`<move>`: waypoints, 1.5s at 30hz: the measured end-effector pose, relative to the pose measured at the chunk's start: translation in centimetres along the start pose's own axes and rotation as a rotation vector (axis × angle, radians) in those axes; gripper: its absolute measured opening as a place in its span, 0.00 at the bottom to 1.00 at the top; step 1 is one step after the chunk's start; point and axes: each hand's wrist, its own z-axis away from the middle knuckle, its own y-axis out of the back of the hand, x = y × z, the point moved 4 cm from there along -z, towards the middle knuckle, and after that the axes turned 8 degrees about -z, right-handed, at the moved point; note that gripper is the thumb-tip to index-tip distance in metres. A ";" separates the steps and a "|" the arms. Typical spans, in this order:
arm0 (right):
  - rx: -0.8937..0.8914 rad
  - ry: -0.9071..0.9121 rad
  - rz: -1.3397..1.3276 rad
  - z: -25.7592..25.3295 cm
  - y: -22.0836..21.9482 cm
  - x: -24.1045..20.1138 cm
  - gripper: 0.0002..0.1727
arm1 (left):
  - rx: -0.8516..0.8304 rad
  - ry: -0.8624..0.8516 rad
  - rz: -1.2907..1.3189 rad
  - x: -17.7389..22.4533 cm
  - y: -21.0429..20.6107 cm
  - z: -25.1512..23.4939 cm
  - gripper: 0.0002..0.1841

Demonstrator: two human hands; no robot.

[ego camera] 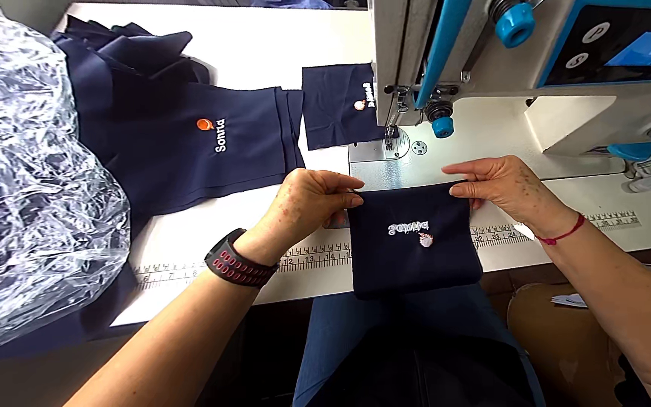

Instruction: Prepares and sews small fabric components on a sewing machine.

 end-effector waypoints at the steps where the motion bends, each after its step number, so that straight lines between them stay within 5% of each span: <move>1: -0.002 0.023 0.023 -0.2 0.0 0.1 0.17 | 0.006 -0.005 -0.049 0.2 0.1 -0.2 0.05; 8: 0.046 0.226 0.241 -1.7 0.5 -0.1 0.04 | 0.155 -0.323 -0.295 -0.4 0.6 -2.9 0.03; 16: 0.039 0.322 0.377 -2.7 0.7 -0.2 0.04 | 0.188 -0.399 -0.403 -0.2 0.5 -4.1 0.04; 25: 0.045 0.841 0.659 -1.8 0.1 0.6 0.08 | 0.332 -0.711 -0.583 0.2 -0.1 -3.1 0.07; 31: -0.034 1.070 0.805 -1.0 -0.2 0.6 0.11 | 0.325 -0.794 -0.714 0.4 -0.5 -2.7 0.09; 45: -0.103 1.170 0.879 -0.9 -0.2 0.8 0.11 | 0.226 -0.774 -0.792 1.0 -1.0 -2.1 0.12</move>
